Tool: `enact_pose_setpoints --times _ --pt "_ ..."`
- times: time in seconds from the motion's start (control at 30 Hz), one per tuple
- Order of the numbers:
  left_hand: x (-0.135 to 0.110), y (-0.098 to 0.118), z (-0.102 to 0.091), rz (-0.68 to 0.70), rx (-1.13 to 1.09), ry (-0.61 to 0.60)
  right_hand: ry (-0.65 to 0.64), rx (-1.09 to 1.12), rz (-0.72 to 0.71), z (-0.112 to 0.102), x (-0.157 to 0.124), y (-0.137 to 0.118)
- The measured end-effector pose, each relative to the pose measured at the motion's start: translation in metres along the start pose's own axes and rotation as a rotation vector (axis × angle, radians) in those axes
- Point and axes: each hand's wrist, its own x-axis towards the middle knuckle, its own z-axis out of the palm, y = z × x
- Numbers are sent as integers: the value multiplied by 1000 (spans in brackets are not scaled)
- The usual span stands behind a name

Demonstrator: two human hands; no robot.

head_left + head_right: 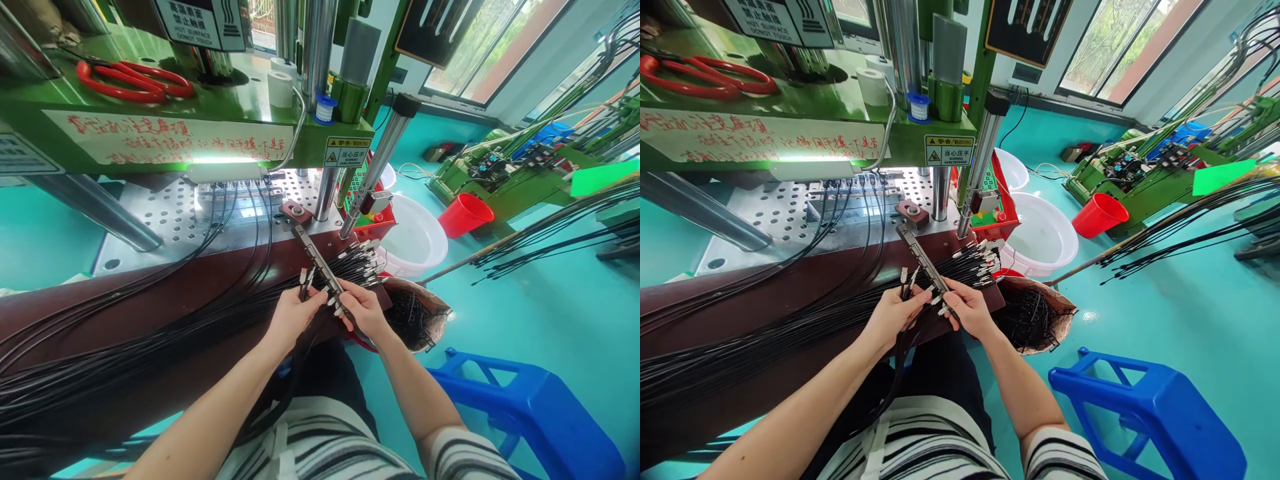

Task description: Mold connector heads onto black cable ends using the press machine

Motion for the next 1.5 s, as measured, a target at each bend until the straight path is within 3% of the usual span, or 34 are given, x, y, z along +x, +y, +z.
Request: enact_pose_setpoints --times 0.23,0.5,0.67,0.8,0.87,0.93,1.13,1.33,1.5 --pt "0 4 -3 -21 21 -19 -22 -90 -51 1 0 4" --pt "6 -9 -5 130 95 27 -27 -292 -133 3 -2 4" --pt "-1 2 -8 215 154 26 3 -102 -86 3 -2 4" --pt "-10 20 -13 368 -76 213 82 0 -55 2 -1 3" --pt "-13 23 -13 353 -195 241 94 24 -44 1 -1 2" --pt "-12 21 -12 303 -221 197 77 33 -41 1 0 2" --pt "-4 8 -6 145 -32 46 8 35 -57 1 -1 4" --pt "-3 12 -5 68 -68 86 6 16 -46 1 -1 3" --pt "-1 6 -8 111 -22 102 2 13 -39 0 -1 5"
